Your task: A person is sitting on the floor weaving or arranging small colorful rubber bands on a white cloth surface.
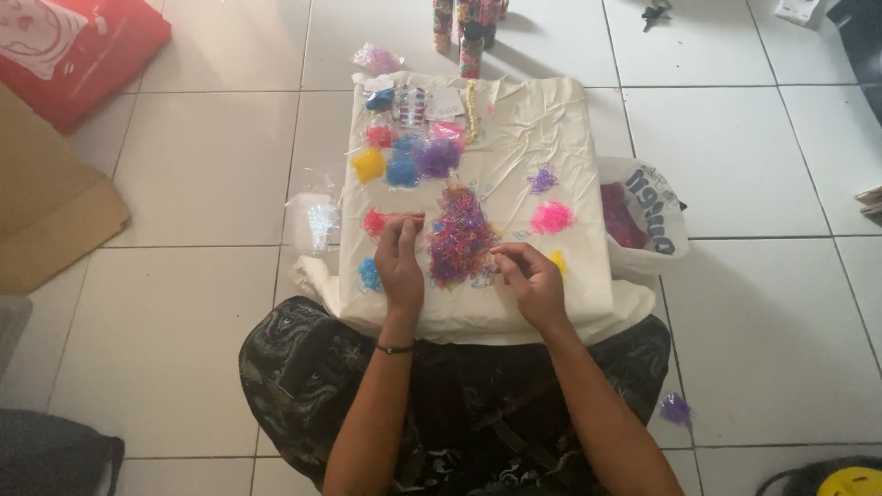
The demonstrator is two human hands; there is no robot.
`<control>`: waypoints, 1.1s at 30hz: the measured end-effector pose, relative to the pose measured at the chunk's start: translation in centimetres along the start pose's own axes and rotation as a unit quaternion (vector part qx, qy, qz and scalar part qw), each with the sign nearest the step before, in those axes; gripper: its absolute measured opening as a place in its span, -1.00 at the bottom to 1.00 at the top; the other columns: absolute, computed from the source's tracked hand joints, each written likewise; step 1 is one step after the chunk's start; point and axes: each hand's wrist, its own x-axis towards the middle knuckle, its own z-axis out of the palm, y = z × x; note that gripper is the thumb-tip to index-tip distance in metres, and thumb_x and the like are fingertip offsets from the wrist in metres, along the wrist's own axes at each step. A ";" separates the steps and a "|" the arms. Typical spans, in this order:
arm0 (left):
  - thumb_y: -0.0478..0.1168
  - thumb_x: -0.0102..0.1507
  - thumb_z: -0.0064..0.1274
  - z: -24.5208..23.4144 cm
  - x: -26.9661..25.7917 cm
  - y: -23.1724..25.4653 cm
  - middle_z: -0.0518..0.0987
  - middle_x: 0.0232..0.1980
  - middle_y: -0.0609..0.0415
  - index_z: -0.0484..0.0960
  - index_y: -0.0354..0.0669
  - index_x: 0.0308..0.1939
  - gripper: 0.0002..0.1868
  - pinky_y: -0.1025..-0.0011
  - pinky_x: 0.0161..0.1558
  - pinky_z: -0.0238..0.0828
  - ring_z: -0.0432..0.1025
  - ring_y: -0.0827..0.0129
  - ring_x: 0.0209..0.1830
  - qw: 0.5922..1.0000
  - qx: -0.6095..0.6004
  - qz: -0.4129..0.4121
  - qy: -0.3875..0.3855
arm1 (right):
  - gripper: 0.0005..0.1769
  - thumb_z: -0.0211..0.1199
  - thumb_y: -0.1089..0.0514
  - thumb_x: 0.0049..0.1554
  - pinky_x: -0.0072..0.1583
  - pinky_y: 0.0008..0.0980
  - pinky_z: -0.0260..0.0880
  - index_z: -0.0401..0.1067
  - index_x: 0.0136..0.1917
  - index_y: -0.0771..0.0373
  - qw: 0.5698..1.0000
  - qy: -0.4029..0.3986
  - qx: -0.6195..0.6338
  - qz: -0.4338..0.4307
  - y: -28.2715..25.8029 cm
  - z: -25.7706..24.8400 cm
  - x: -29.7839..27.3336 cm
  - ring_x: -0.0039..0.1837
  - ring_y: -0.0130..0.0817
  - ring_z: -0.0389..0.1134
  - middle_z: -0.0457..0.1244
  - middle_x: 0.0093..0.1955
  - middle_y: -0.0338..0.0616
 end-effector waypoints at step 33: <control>-0.05 0.49 -0.37 -1.0 -0.5 -1.8 0.35 -0.52 0.12 0.54 -0.15 -0.37 -0.52 0.41 -0.31 0.35 0.29 0.43 -0.49 0.999 -0.004 0.037 0.030 | -0.52 0.13 0.06 0.27 0.48 0.13 0.10 0.41 0.44 0.09 0.914 -0.036 -0.263 -0.306 -2.4 3.2 3.0 0.58 0.14 0.10 0.15 0.55 0.08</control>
